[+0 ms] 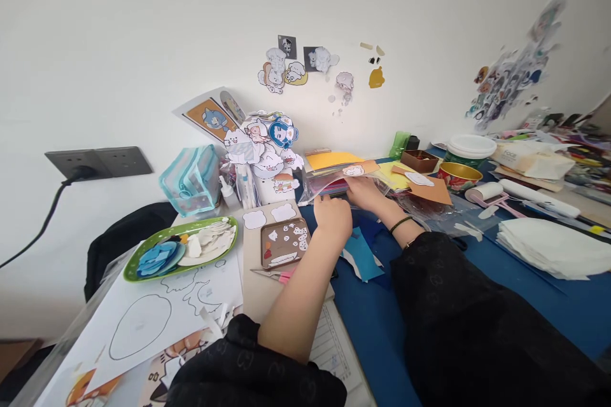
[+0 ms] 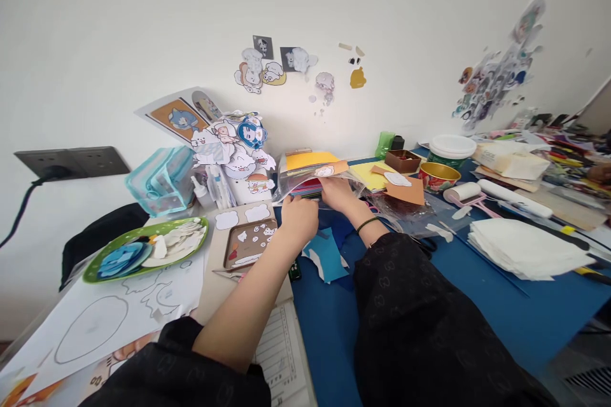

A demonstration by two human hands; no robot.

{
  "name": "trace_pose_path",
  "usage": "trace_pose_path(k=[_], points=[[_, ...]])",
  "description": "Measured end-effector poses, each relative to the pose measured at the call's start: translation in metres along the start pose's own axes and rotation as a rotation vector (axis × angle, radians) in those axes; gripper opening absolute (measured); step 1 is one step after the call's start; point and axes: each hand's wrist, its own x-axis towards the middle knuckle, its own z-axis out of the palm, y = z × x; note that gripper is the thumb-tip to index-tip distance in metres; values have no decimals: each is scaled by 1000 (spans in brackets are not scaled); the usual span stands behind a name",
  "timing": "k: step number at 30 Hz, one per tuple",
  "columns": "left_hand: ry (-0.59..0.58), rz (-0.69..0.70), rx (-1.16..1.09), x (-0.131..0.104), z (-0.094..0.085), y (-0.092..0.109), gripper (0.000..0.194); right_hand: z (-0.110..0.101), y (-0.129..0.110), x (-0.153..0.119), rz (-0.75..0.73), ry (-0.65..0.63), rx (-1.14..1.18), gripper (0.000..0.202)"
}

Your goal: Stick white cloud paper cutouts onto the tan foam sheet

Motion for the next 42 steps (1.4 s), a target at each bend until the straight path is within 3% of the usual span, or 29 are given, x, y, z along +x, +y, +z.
trace_pose_path(k=[12, 30, 42], points=[[-14, -13, 25, 1, 1, 0, 27, 3, 0, 1, 6, -40, -17, 38], [-23, -15, 29, 0, 2, 0, 27, 5, -1, -2, 1, -33, -14, 54], [-15, -15, 27, 0, 3, 0, 27, 9, -2, -2, 37, -75, -60, 43]])
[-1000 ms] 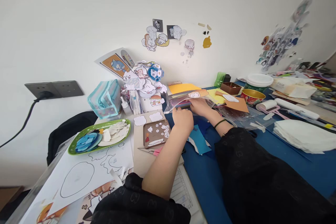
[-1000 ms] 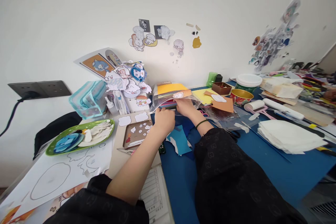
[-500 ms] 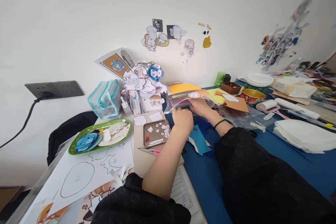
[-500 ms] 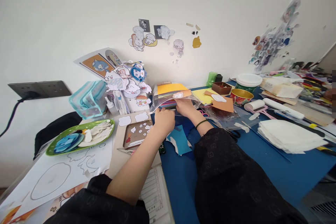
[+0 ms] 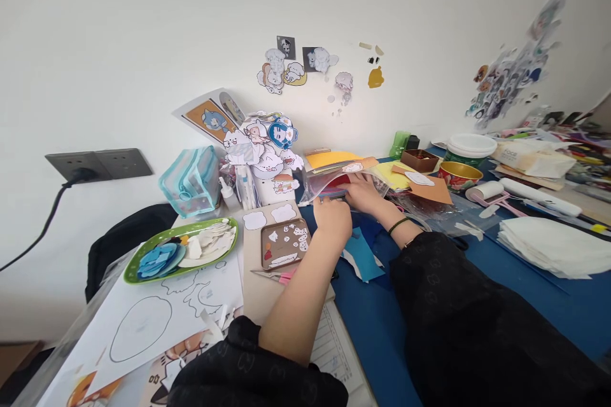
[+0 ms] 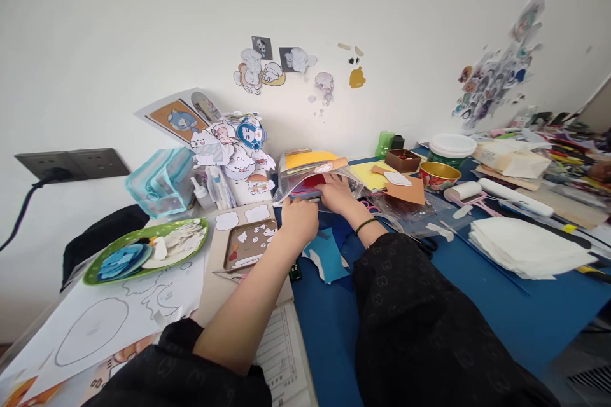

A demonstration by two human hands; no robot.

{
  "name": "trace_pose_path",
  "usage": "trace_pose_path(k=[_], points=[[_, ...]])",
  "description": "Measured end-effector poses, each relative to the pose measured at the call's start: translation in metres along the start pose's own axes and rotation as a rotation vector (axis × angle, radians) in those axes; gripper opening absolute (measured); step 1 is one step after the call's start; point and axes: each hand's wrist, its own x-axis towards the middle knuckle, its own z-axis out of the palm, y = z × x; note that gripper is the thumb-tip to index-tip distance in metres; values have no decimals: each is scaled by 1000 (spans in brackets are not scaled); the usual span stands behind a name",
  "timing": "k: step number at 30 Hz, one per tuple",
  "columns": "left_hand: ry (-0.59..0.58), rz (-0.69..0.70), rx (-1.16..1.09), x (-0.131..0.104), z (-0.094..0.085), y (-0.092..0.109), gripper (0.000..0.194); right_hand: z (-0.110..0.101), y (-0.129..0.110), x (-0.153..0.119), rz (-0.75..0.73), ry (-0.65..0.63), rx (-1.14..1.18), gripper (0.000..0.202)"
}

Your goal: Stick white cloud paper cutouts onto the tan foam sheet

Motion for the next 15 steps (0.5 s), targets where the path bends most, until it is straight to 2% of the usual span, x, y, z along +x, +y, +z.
trace_pose_path(k=[8, 15], points=[[23, 6, 18, -1, 2, 0, 28, -6, -2, -1, 63, 17, -5, 47], [20, 6, 24, 1, 5, 0, 25, -4, 10, 5, 95, 31, 37, 40]])
